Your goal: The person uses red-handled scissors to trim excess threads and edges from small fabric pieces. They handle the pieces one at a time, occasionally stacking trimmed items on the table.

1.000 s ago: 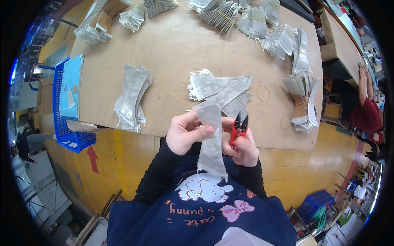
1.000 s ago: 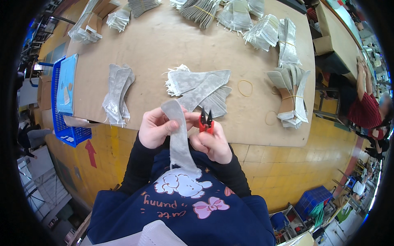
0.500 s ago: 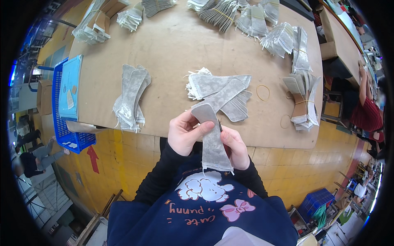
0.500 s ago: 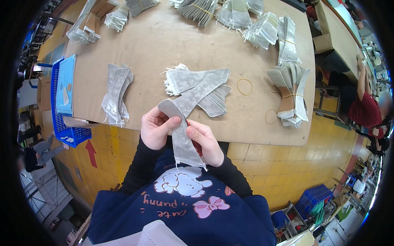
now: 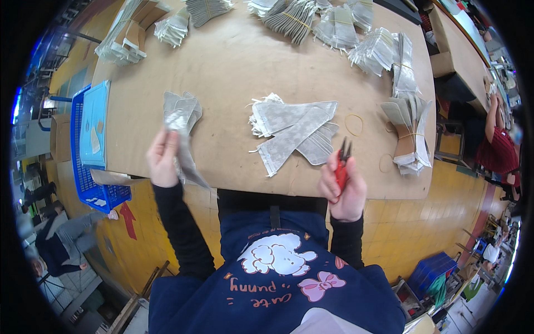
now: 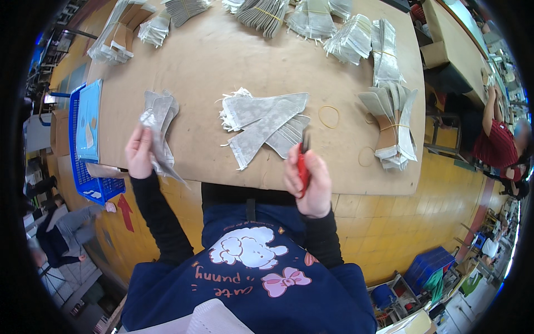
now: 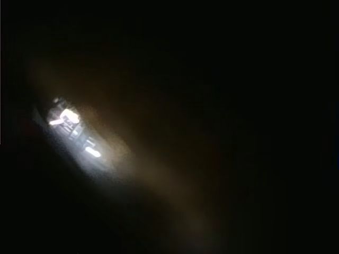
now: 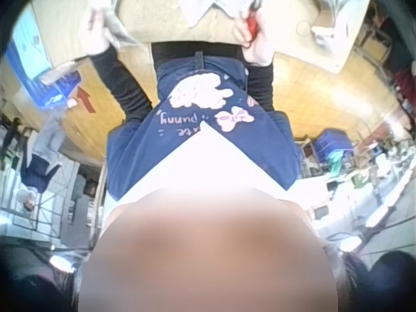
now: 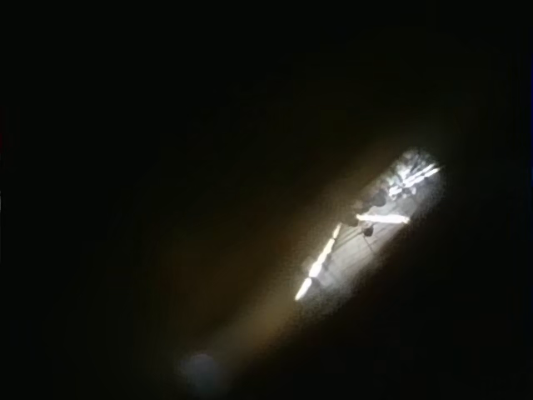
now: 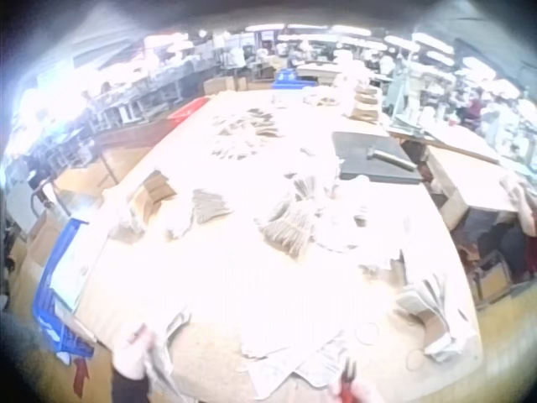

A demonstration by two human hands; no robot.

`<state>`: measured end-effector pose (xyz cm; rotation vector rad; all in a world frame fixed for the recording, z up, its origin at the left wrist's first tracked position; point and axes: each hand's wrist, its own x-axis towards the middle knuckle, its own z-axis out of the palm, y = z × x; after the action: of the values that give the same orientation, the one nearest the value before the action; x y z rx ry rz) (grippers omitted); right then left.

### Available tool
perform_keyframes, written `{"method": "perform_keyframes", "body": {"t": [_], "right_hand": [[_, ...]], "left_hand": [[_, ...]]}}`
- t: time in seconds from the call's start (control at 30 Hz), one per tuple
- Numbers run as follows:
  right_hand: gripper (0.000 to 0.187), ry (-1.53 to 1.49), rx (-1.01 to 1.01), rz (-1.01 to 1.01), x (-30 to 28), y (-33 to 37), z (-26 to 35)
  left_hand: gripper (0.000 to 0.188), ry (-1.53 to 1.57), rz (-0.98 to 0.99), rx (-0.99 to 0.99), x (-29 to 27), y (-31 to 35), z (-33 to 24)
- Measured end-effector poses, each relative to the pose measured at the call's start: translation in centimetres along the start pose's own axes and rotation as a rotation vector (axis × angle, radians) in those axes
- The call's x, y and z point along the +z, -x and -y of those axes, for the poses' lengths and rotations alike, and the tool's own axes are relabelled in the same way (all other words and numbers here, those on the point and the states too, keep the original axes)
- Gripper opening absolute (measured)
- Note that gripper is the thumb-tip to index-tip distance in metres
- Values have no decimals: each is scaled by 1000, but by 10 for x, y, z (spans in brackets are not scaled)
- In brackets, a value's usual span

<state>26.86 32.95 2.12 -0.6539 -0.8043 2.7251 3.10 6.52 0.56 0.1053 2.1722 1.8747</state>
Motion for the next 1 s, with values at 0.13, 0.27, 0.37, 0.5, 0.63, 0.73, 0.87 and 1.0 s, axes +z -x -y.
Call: {"method": "perform_keyframes", "body": {"t": [0.13, 0.27, 0.37, 0.5, 0.63, 0.73, 0.87, 1.0], "right_hand": [[41, 7, -73, -46, -19, 2, 16], [40, -3, -109, -62, -21, 7, 15], [39, -32, -104, -58, -14, 7, 8], [39, -25, -96, -26, -7, 10, -1], [39, 20, -127, -41, -8, 12, 0], [39, 66, -123, -40, -10, 9, 5], [39, 260, -204, -89, -3, 8, 5], [43, 384, -206, -149, 5, 4, 0]], "left_hand": [[45, -910, -129, 258, -38, -33, 4], [44, -858, -217, 604, 25, -10, -14], [35, -408, 153, 459, 106, 27, -13], [74, -725, 371, 650, 172, 58, 6], [78, -541, 453, 408, 168, 59, 12], [82, 39, 627, 46, 146, 48, 5], [85, 805, 870, -548, 106, 38, 3], [82, 1111, 986, -665, 100, 48, 19]]}}
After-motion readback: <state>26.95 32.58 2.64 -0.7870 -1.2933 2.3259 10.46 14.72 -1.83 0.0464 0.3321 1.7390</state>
